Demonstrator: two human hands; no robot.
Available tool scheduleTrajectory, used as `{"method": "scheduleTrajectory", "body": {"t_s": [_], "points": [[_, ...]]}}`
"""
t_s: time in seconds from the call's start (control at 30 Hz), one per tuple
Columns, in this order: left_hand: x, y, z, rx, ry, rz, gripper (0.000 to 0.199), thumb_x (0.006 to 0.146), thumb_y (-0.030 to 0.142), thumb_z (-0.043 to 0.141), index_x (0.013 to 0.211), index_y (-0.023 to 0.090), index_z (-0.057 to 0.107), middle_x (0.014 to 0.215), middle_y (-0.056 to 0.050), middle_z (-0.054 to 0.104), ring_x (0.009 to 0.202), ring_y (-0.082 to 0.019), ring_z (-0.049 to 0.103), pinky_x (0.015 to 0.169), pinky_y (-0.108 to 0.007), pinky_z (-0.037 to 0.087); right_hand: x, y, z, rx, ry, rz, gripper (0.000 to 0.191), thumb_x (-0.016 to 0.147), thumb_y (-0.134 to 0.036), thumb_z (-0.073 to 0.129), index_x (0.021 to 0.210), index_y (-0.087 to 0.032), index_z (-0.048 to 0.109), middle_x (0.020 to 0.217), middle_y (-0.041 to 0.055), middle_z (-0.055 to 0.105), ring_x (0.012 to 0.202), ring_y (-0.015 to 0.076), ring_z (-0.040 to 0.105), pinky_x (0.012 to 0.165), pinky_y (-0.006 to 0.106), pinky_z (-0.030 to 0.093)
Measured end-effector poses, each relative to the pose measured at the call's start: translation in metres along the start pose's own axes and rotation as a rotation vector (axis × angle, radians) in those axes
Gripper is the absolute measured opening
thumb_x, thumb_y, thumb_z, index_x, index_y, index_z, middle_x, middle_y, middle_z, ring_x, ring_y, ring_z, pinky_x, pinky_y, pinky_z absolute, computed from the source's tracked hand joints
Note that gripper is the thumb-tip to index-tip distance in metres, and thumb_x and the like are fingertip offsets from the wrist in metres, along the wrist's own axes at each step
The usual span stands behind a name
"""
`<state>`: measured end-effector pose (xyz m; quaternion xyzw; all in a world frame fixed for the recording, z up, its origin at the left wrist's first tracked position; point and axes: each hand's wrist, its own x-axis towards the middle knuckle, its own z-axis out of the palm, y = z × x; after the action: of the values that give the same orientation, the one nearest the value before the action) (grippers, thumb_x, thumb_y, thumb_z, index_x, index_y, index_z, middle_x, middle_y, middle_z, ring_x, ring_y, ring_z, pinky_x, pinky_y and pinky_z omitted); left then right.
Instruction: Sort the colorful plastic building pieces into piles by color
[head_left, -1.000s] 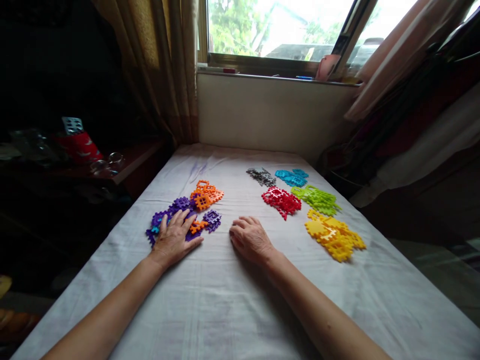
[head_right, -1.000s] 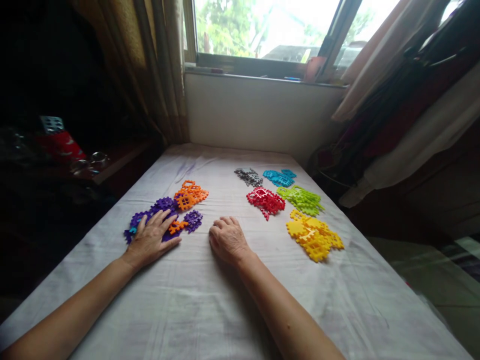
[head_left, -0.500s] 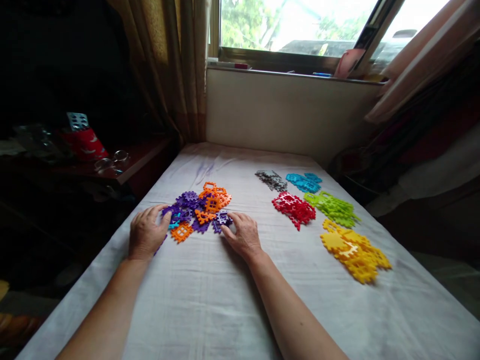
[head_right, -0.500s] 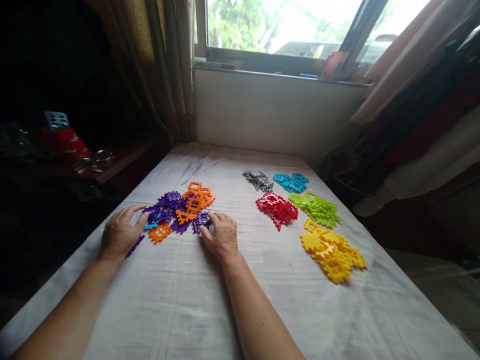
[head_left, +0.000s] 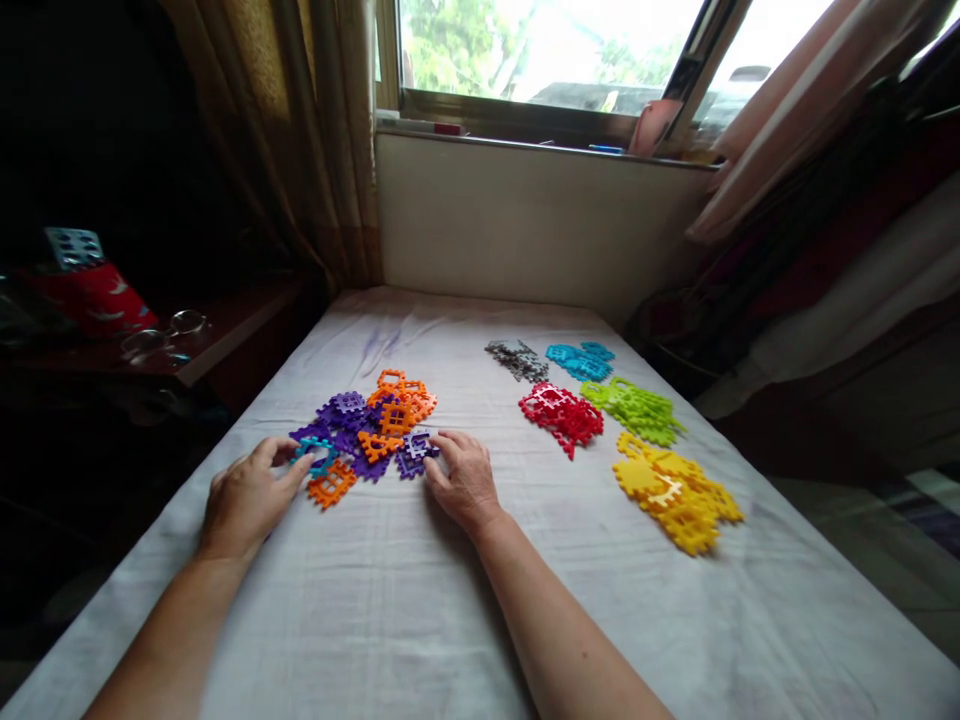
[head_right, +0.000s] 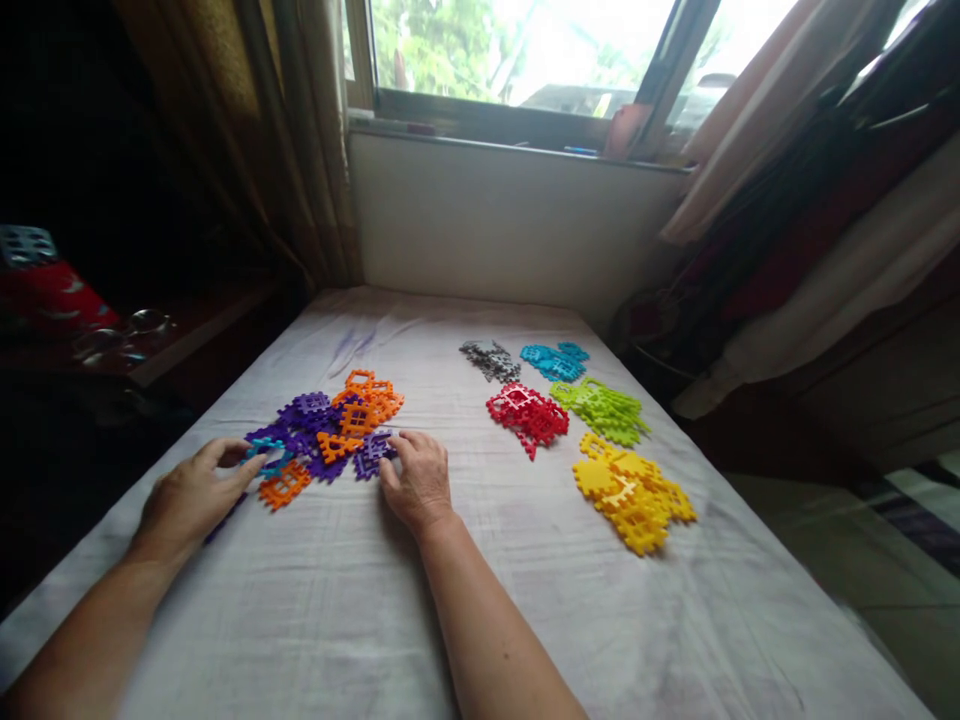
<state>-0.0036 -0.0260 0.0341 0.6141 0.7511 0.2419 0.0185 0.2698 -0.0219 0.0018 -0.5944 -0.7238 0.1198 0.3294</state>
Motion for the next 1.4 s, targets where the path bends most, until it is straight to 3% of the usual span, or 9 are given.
{"method": "scheduleTrajectory", "body": {"t_s": [0.27, 0.43, 0.53, 0.67, 0.8, 0.87, 1.03, 1.2, 1.4], "points": [[-0.018, 0.037, 0.001, -0.296, 0.095, 0.020, 0.039, 0.077, 0.060, 0.055, 0.093, 0.026, 0.066, 0.070, 0.001, 0.071, 0.069, -0.019, 0.069, 0.059, -0.025, 0.046, -0.004, -0.007, -0.002, 0.227, 0.199, -0.127, 0.021, 0.087, -0.022, 0.056, 0.100, -0.023, 0.072, 0.098, 0.0061, 0.075, 0.093, 0.0199, 0.066, 0.090, 0.034, 0.048], [-0.031, 0.052, 0.009, -0.526, 0.007, 0.178, 0.045, 0.080, 0.064, 0.055, 0.097, 0.024, 0.066, 0.075, -0.001, 0.073, 0.064, -0.017, 0.068, 0.060, -0.025, 0.052, -0.007, -0.036, -0.004, 0.430, 0.023, -0.066, 0.027, 0.087, -0.033, 0.060, 0.110, -0.023, 0.070, 0.083, 0.0014, 0.073, 0.067, 0.0134, 0.063, 0.070, 0.025, 0.050], [-0.035, 0.058, 0.014, -0.602, -0.091, 0.260, 0.046, 0.083, 0.064, 0.053, 0.099, 0.023, 0.066, 0.083, -0.003, 0.075, 0.069, -0.018, 0.070, 0.063, -0.027, 0.055, -0.006, -0.039, -0.007, 0.508, -0.115, 0.003, 0.021, 0.084, -0.036, 0.061, 0.095, -0.022, 0.072, 0.068, -0.0029, 0.067, 0.054, 0.0098, 0.053, 0.056, 0.022, 0.042], [-0.032, 0.053, 0.020, -0.578, -0.077, 0.296, 0.051, 0.087, 0.061, 0.049, 0.117, 0.023, 0.062, 0.095, -0.006, 0.076, 0.084, -0.021, 0.072, 0.072, -0.030, 0.058, 0.015, 0.003, -0.034, 0.512, -0.149, 0.072, 0.022, 0.080, -0.039, 0.061, 0.081, -0.020, 0.071, 0.059, -0.0041, 0.061, 0.052, 0.0088, 0.048, 0.051, 0.020, 0.036], [-0.023, 0.039, 0.026, -0.520, 0.043, 0.302, 0.046, 0.086, 0.061, 0.051, 0.107, 0.024, 0.067, 0.095, -0.005, 0.077, 0.081, -0.020, 0.073, 0.070, -0.028, 0.058, 0.063, 0.078, -0.089, 0.424, 0.090, 0.369, 0.026, 0.075, -0.043, 0.064, 0.074, -0.018, 0.070, 0.060, -0.0013, 0.065, 0.053, 0.0110, 0.055, 0.052, 0.021, 0.042], [-0.020, 0.034, 0.029, -0.503, 0.073, 0.314, 0.043, 0.085, 0.061, 0.052, 0.102, 0.025, 0.069, 0.093, -0.004, 0.077, 0.075, -0.019, 0.072, 0.067, -0.026, 0.057, 0.089, 0.110, -0.117, 0.362, 0.306, 0.568, 0.028, 0.073, -0.046, 0.067, 0.071, -0.018, 0.069, 0.061, 0.0000, 0.067, 0.052, 0.0119, 0.059, 0.052, 0.022, 0.045], [-0.016, 0.027, 0.036, -0.436, 0.125, 0.374, 0.037, 0.085, 0.056, 0.054, 0.099, 0.026, 0.071, 0.089, -0.001, 0.077, 0.069, -0.018, 0.071, 0.066, -0.024, 0.057, 0.123, 0.153, -0.154, 0.322, 0.442, 0.693, 0.033, 0.081, -0.044, 0.058, 0.070, -0.015, 0.068, 0.068, 0.0080, 0.073, 0.046, 0.0124, 0.059, 0.045, 0.021, 0.040], [-0.011, 0.016, 0.035, -0.321, 0.241, 0.370, 0.029, 0.088, 0.048, 0.053, 0.099, 0.028, 0.071, 0.094, -0.001, 0.076, 0.081, -0.021, 0.072, 0.079, -0.030, 0.056, 0.090, 0.144, -0.125, 0.368, 0.425, 0.623, 0.032, 0.078, -0.043, 0.057, 0.084, -0.015, 0.072, 0.074, 0.0070, 0.076, 0.050, 0.0131, 0.059, 0.048, 0.022, 0.043], [0.005, -0.004, 0.039, -0.209, 0.284, 0.308, 0.044, 0.089, 0.052, 0.045, 0.111, 0.020, 0.066, 0.115, -0.014, 0.070, 0.108, -0.032, 0.064, 0.100, -0.050, 0.048, 0.028, 0.070, -0.054, 0.411, 0.119, 0.267, 0.030, 0.083, -0.042, 0.054, 0.090, -0.019, 0.073, 0.076, 0.0048, 0.075, 0.065, 0.0167, 0.067, 0.065, 0.028, 0.051]]}}
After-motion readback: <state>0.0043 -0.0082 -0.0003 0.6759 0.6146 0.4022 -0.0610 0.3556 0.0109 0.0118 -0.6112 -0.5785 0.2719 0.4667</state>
